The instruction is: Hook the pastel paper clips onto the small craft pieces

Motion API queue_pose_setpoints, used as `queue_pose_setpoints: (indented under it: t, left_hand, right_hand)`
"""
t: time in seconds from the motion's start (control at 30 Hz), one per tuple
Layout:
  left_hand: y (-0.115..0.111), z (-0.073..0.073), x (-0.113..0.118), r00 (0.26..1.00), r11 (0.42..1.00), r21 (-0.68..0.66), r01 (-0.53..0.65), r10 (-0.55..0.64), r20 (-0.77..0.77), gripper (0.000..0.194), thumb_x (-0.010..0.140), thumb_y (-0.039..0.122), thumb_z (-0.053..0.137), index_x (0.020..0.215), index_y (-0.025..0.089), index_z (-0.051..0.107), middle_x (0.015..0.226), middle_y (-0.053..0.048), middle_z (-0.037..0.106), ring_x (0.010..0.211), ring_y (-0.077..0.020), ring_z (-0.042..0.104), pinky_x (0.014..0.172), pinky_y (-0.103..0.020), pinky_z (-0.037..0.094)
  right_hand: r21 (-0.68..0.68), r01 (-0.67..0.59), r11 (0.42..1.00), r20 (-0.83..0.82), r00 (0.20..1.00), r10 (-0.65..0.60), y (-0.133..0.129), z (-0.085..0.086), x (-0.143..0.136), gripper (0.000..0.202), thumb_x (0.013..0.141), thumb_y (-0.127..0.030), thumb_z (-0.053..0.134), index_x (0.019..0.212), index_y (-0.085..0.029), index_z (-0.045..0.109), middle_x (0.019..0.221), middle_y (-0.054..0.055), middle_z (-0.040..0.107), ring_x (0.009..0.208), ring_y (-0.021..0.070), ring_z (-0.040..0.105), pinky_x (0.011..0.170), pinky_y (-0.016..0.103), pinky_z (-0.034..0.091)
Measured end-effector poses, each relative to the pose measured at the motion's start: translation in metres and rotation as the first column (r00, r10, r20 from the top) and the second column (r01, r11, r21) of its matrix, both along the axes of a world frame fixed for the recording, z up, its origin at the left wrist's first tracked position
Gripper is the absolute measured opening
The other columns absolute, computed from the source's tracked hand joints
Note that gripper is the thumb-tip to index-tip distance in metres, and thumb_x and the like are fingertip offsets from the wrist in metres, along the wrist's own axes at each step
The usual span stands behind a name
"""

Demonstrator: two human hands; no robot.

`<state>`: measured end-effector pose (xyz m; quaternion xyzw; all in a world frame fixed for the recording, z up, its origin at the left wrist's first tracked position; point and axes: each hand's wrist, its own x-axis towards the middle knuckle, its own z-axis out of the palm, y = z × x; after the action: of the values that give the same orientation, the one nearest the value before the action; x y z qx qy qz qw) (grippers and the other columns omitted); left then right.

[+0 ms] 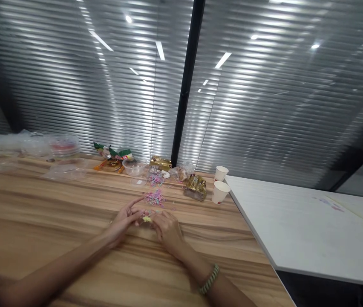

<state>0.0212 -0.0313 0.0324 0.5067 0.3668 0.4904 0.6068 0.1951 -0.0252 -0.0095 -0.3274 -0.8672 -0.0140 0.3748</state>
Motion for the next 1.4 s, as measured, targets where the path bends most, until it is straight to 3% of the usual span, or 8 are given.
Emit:
queue_pose_setpoints:
  t: [0.17, 0.3, 0.4, 0.67, 0.8, 0.97, 1.2, 1.4]
  left_hand:
    - [-0.005, -0.005, 0.0, 0.981, 0.964, 0.261, 0.041, 0.011, -0.195, 0.071, 0.077, 0.034, 0.057, 0.133, 0.018, 0.018, 0.087, -0.006, 0.06, 0.063, -0.0117, 0.053, 0.056, -0.021, 0.043]
    - [-0.013, -0.011, -0.001, 0.845, 0.84, 0.515, 0.172, 0.143, -0.516, 0.052, 0.079, 0.026, 0.054, 0.127, 0.022, 0.036, 0.084, -0.004, 0.063, 0.069, -0.0152, 0.056, 0.069, -0.027, 0.042]
    - [-0.018, -0.01, 0.002, 0.809, 0.774, 0.583, 0.247, 0.167, -0.564, 0.039, 0.079, 0.023, 0.053, 0.118, 0.024, 0.046, 0.091, -0.003, 0.063, 0.083, -0.0178, 0.056, 0.079, -0.029, 0.039]
    - [-0.002, -0.015, 0.011, 0.987, 0.976, 0.144, 0.161, -0.156, -0.045, 0.027, 0.077, 0.035, 0.056, 0.094, 0.015, 0.05, 0.069, 0.0, 0.052, 0.067, -0.0125, 0.049, 0.066, -0.024, 0.039]
    - [0.004, -0.016, 0.009, 0.981, 0.991, -0.113, 0.074, -0.052, 0.186, 0.036, 0.064, 0.027, 0.068, 0.093, 0.013, 0.05, 0.071, -0.001, 0.055, 0.059, -0.0086, 0.046, 0.056, -0.019, 0.035]
    - [0.0, -0.006, 0.005, 0.988, 0.979, -0.2, 0.028, 0.004, 0.155, 0.05, 0.067, 0.027, 0.065, 0.111, 0.015, 0.045, 0.082, -0.005, 0.06, 0.06, -0.0092, 0.051, 0.048, -0.017, 0.03]
    - [-0.007, -0.006, 0.003, 0.985, 0.976, 0.2, 0.085, -0.053, -0.162, 0.048, 0.081, 0.035, 0.049, 0.124, 0.021, 0.034, 0.101, -0.008, 0.058, 0.068, -0.0137, 0.057, 0.051, -0.019, 0.037]
    - [-0.008, -0.016, -0.007, 0.787, 0.747, 0.617, 0.248, 0.216, -0.578, 0.033, 0.085, 0.023, 0.041, 0.117, 0.024, 0.049, 0.098, -0.006, 0.062, 0.084, -0.0185, 0.059, 0.077, -0.028, 0.043]
  right_hand:
    - [0.024, 0.066, 0.998, 0.036, 0.997, -0.067, -0.002, 0.001, -0.002, 0.022, 0.089, -0.018, 0.036, 0.087, -0.016, 0.058, 0.07, 0.005, 0.056, 0.066, 0.0182, 0.046, 0.059, 0.028, 0.034]
    - [-0.038, 0.108, 0.993, 0.002, 0.994, -0.108, -0.002, -0.002, -0.002, 0.022, 0.088, -0.018, 0.037, 0.079, -0.017, 0.057, 0.066, 0.005, 0.055, 0.064, 0.0174, 0.048, 0.059, 0.027, 0.034]
    - [-0.126, 0.151, 0.981, -0.102, 0.981, -0.164, -0.001, -0.002, -0.002, 0.025, 0.09, -0.02, 0.032, 0.078, -0.017, 0.054, 0.066, 0.004, 0.055, 0.063, 0.0164, 0.049, 0.058, 0.026, 0.034]
    - [-0.098, 0.014, 0.995, -0.246, 0.969, -0.038, -0.003, 0.001, -0.002, 0.03, 0.094, -0.028, 0.024, 0.088, -0.018, 0.052, 0.076, 0.005, 0.054, 0.072, 0.017, 0.049, 0.065, 0.027, 0.037]
    - [-0.041, -0.095, 0.995, -0.104, 0.99, 0.09, -0.001, 0.0, -0.002, 0.028, 0.093, -0.023, 0.027, 0.099, -0.017, 0.053, 0.083, 0.006, 0.056, 0.076, 0.0184, 0.047, 0.068, 0.03, 0.037]
    - [0.027, 0.006, 1.0, -0.003, 1.0, -0.006, 0.004, 0.0, 0.004, 0.027, 0.091, -0.017, 0.032, 0.109, -0.019, 0.053, 0.079, 0.006, 0.056, 0.075, 0.019, 0.046, 0.066, 0.03, 0.035]
    - [0.1, 0.129, 0.987, 0.07, 0.988, -0.136, 0.004, -0.002, 0.004, 0.024, 0.089, -0.017, 0.035, 0.088, -0.017, 0.059, 0.067, 0.006, 0.052, 0.069, 0.0192, 0.044, 0.065, 0.03, 0.034]
    - [-0.016, 0.099, 0.995, -0.005, 0.995, -0.099, -0.004, -0.002, -0.003, 0.027, 0.091, -0.021, 0.029, 0.084, -0.016, 0.055, 0.071, 0.007, 0.052, 0.069, 0.0186, 0.045, 0.064, 0.03, 0.035]
